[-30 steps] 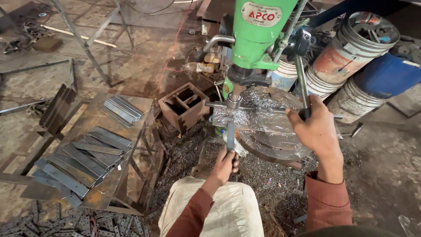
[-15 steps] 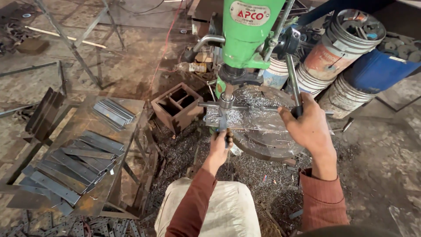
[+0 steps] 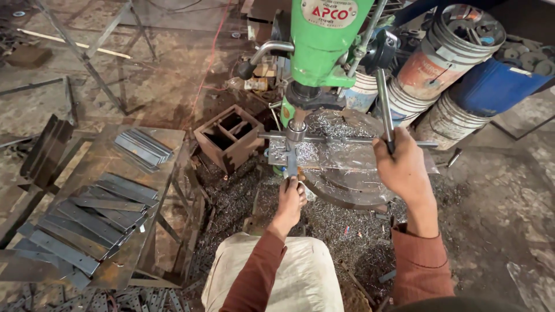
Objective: Drilling holes into small metal plates using a drill press.
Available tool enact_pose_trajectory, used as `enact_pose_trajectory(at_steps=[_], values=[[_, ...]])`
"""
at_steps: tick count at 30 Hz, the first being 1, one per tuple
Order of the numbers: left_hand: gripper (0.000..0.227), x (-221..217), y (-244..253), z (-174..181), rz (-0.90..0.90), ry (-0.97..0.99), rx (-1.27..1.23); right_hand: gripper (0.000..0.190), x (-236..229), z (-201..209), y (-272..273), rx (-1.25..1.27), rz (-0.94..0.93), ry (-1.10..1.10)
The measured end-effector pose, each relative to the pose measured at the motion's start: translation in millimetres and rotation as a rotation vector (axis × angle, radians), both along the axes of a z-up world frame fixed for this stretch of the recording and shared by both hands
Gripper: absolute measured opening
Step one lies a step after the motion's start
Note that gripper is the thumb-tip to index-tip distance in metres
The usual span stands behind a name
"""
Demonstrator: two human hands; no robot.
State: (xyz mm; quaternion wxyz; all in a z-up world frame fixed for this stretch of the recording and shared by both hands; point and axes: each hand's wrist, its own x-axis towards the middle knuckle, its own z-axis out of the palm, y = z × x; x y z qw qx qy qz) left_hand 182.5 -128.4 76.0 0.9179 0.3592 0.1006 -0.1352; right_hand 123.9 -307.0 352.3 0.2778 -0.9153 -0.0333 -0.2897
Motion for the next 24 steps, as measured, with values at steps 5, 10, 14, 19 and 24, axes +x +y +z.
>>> enact_pose_trajectory(at_steps=[5,10,14,19,24], values=[[0.023,-2.5,-0.2,1.5,0.032,0.018,0.008,0.021,-4.8,11.9,9.5,0.292,-0.016,0.270],[0.024,-3.8,-0.1,6.0,0.051,0.005,0.041,0.023,1.2,3.6,0.2,0.121,0.041,0.097],[0.024,-7.7,0.1,10.9,0.073,-0.026,0.054,0.021,-1.5,8.1,4.7,0.152,0.009,0.155],[0.026,-9.4,1.5,18.7,0.080,-0.019,0.107,0.024,-1.4,6.9,5.8,0.129,0.013,0.137],[0.027,-8.7,1.1,17.6,0.078,-0.005,0.135,0.025,-1.5,6.6,6.5,0.158,-0.016,0.161]])
